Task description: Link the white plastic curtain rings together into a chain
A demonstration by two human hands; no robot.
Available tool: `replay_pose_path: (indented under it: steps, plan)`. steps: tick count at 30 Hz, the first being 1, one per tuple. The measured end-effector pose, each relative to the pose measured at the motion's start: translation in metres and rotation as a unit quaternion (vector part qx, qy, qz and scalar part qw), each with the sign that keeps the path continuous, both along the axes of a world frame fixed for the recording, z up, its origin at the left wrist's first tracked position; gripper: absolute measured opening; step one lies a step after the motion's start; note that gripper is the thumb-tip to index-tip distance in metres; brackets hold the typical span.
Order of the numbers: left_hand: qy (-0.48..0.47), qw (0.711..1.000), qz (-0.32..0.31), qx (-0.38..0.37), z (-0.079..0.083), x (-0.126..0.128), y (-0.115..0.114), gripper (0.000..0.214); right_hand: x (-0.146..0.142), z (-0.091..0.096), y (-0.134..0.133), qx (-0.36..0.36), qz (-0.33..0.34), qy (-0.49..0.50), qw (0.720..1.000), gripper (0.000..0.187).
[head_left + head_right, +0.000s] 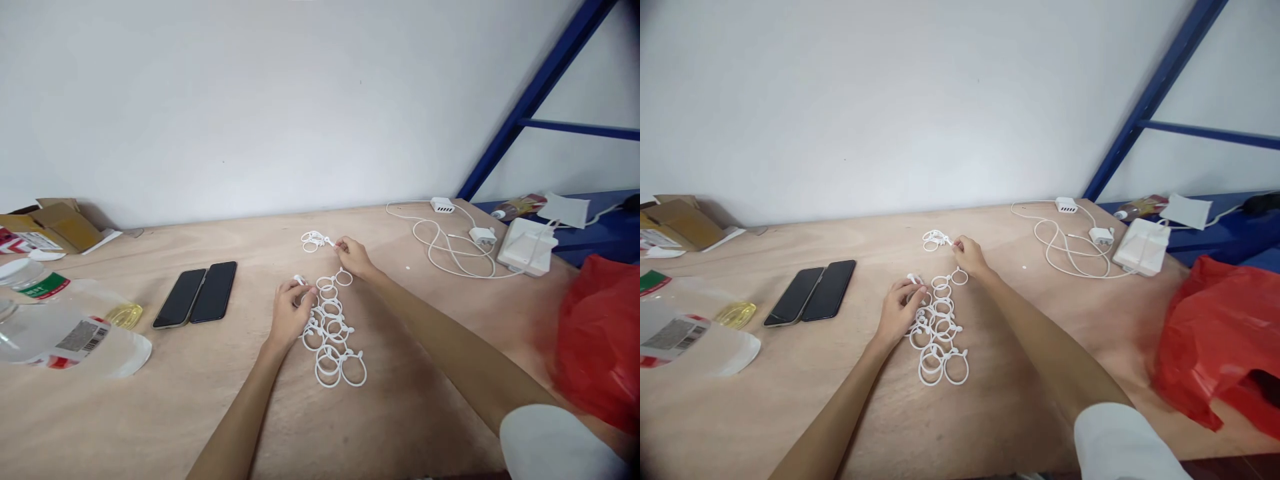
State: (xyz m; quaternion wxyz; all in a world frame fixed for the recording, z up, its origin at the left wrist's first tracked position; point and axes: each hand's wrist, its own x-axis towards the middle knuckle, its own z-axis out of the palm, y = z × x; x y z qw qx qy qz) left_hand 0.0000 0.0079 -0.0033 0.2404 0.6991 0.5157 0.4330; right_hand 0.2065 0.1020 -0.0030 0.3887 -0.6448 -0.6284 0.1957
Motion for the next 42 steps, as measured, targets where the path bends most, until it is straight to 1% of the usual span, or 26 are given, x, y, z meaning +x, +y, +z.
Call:
replay_pose_path:
  steps: [2, 3, 6, 8, 11, 13, 15, 17, 19, 21, 24, 25, 27, 28, 29, 31, 32, 34, 36, 37, 38, 39, 40, 42]
  plan:
    - [-0.003, 0.999, 0.041, -0.003, 0.0, -0.001, 0.0, 0.023, 0.0, 0.0, -0.017, 0.011, -0.007, 0.037, 0.999, 0.018]
    - [-0.003, 0.999, 0.045, -0.004, 0.001, -0.001, 0.0, 0.024, -0.001, -0.001, -0.026, 0.016, -0.009, 0.067, 0.998, 0.019]
    - [0.0, 1.0, 0.001, -0.002, 0.004, -0.001, -0.002, 0.029, -0.005, -0.007, -0.048, 0.025, -0.013, 0.189, 0.982, 0.021]
    - [0.005, 0.999, -0.039, 0.004, 0.006, -0.001, -0.004, 0.03, -0.007, -0.01, -0.057, 0.026, -0.015, 0.235, 0.972, 0.021]
    - [0.056, 0.995, -0.076, 0.029, 0.009, -0.001, -0.006, 0.027, -0.009, -0.013, -0.063, 0.025, 0.011, 0.263, 0.964, 0.023]
    - [0.109, 0.989, -0.08, 0.056, 0.011, -0.002, -0.008, 0.024, -0.009, -0.012, -0.064, 0.036, 0.027, 0.286, 0.957, 0.023]
    - [0.144, 0.983, -0.072, 0.086, 0.013, -0.004, -0.009, 0.023, -0.01, -0.011, -0.066, 0.053, 0.014, 0.297, 0.953, 0.021]
    - [0.163, 0.978, -0.069, 0.114, 0.015, -0.006, -0.011, 0.022, -0.011, -0.009, -0.068, 0.065, -0.011, 0.282, 0.957, 0.018]
    - [0.174, 0.972, -0.071, 0.141, 0.018, -0.007, -0.013, 0.021, -0.012, -0.008, -0.07, 0.069, -0.008, 0.264, 0.962, 0.016]
    - [0.167, 0.968, -0.073, 0.172, 0.021, -0.007, -0.014, 0.023, -0.013, -0.008, -0.072, 0.057, 0.028, 0.28, 0.958, 0.015]
    - [0.119, 0.97, -0.052, 0.205, 0.028, -0.002, -0.013, 0.028, -0.013, -0.008, -0.072, 0.02, 0.082, 0.358, 0.93, 0.018]
    - [0.104, 0.974, -0.039, 0.199, 0.03, 0.001, -0.011, 0.027, -0.013, -0.008, -0.072, 0.017, 0.086, 0.377, 0.922, 0.019]
    - [0.088, 0.984, -0.015, 0.156, 0.035, 0.009, -0.003, 0.02, -0.014, -0.007, -0.072, 0.03, 0.083, 0.384, 0.919, 0.02]
    - [0.087, 0.989, -0.012, 0.122, 0.037, 0.013, 0.002, 0.022, -0.016, -0.007, -0.073, 0.041, 0.084, 0.379, 0.92, 0.02]
    - [0.085, 0.992, -0.017, 0.088, 0.038, 0.018, 0.007, 0.031, -0.018, -0.007, -0.075, 0.05, 0.09, 0.373, 0.922, 0.02]
    - [0.075, 0.996, -0.035, 0.028, 0.04, 0.028, 0.019, 0.048, -0.025, -0.006, -0.08, 0.061, 0.114, 0.361, 0.924, 0.019]
    - [0.064, 0.997, -0.042, 0.006, 0.04, 0.032, 0.024, 0.052, -0.028, -0.005, -0.083, 0.064, 0.126, 0.354, 0.924, 0.018]
    - [0.037, 0.996, -0.079, -0.037, 0.041, 0.038, 0.033, 0.05, -0.034, -0.004, -0.089, 0.071, 0.135, 0.337, 0.929, 0.017]
    - [-0.003, 0.988, -0.126, -0.087, 0.041, 0.041, 0.039, 0.046, -0.039, -0.003, -0.093, 0.078, 0.126, 0.319, 0.936, 0.016]
    - [-0.026, 0.984, -0.138, -0.109, 0.041, 0.041, 0.04, 0.046, -0.04, -0.003, -0.094, 0.081, 0.119, 0.314, 0.939, 0.016]
    - [-0.049, 0.982, -0.138, -0.121, 0.04, 0.042, 0.041, 0.047, -0.04, -0.003, -0.094, 0.082, 0.112, 0.313, 0.94, 0.016]
    - [-0.066, 0.983, -0.123, -0.119, 0.039, 0.041, 0.041, 0.048, -0.04, -0.003, -0.094, 0.083, 0.105, 0.316, 0.939, 0.017]
    - [-0.074, 0.987, -0.096, -0.104, 0.038, 0.04, 0.041, 0.048, -0.04, -0.004, -0.093, 0.083, 0.096, 0.322, 0.938, 0.017]
    - [-0.058, 0.996, -0.048, -0.049, 0.034, 0.038, 0.04, 0.044, -0.038, -0.005, -0.091, 0.08, 0.069, 0.341, 0.934, 0.019]
